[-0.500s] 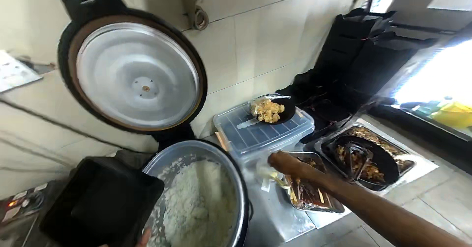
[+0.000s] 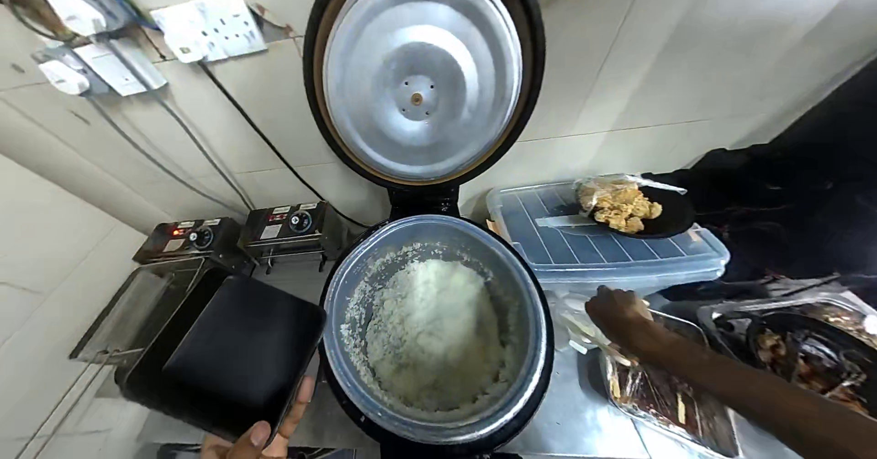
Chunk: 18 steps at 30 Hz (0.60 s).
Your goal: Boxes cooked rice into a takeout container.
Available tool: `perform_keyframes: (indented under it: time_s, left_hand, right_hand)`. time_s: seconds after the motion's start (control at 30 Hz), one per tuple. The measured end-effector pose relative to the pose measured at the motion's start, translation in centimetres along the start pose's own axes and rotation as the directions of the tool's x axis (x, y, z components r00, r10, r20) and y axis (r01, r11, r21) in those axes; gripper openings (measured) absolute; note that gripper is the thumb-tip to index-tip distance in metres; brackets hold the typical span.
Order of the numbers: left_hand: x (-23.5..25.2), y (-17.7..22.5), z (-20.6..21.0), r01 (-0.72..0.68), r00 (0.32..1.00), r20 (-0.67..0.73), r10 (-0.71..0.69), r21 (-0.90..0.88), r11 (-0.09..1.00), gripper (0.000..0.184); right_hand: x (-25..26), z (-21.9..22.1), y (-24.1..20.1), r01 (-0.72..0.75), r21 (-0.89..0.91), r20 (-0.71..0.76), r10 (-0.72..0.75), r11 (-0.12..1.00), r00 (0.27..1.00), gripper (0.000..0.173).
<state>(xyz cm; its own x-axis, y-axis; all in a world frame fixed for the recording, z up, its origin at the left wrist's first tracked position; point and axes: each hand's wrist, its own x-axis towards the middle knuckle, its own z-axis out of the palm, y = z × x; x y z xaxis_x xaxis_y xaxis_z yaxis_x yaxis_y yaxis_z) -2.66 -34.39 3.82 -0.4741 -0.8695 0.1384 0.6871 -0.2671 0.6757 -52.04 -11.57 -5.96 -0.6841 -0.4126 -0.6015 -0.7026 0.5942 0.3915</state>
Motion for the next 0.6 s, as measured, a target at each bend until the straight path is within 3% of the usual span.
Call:
perform_keyframes:
  time_s: [0.1,0.17,0.23,0.3,0.33,0.43,0.5,0.6]
  left_hand:
    - [-2.2,0.2,-2.6,-0.083,0.994,-0.061,0.087,0.071,0.994,0.054]
    - [-3.4,-0.3,-3.7,-0.134,0.977,-0.149,0.15,0.109,0.985,0.054]
    - [-3.8,-1.3,-3.4,-0.169,0.934,-0.274,0.228,0.223,0.96,0.054]
    - [-3.3,-3.3,-3.1,-0.205,0.893,-0.318,0.318,0.342,0.917,0.06]
    - [-2.7,-4.6,-2.7,-0.228,0.869,-0.321,0.376,0.415,0.881,0.061]
    - [-0.3,-8.6,-0.8,-0.291,0.779,-0.3,0.55,0.605,0.741,0.076]
    - [1.1,-10.1,0.0,-0.311,0.744,-0.286,0.604,0.652,0.692,0.087]
    - [1.6,-11.3,1.0,-0.251,0.715,-0.33,0.616,0.701,0.667,0.088]
  right_hand:
    - [-6.3,-5.3,1.7,-0.077,0.001,-0.053,0.077,0.997,0.996,0.022]
    - [-10.7,-9.0,2.8,-0.079,0.043,-0.274,0.088,0.996,0.958,0.021]
    - [-13.5,-12.1,3.0,0.0,0.044,-0.584,0.026,0.999,0.811,0.025]
    - [-14.6,-15.1,0.6,0.121,0.014,-0.746,-0.07,0.993,0.662,0.024]
    - [-14.6,-16.4,-1.8,0.191,-0.008,-0.749,-0.132,0.982,0.649,0.022]
    - [-10.6,-17.6,-10.7,0.346,-0.104,-0.618,-0.333,0.932,0.712,0.023]
    - [-5.5,-16.9,-16.0,0.376,-0.221,-0.599,-0.43,0.9,0.676,0.018]
    - [0.0,-16.8,-21.0,0.359,-0.32,-0.478,-0.477,0.877,0.737,0.021]
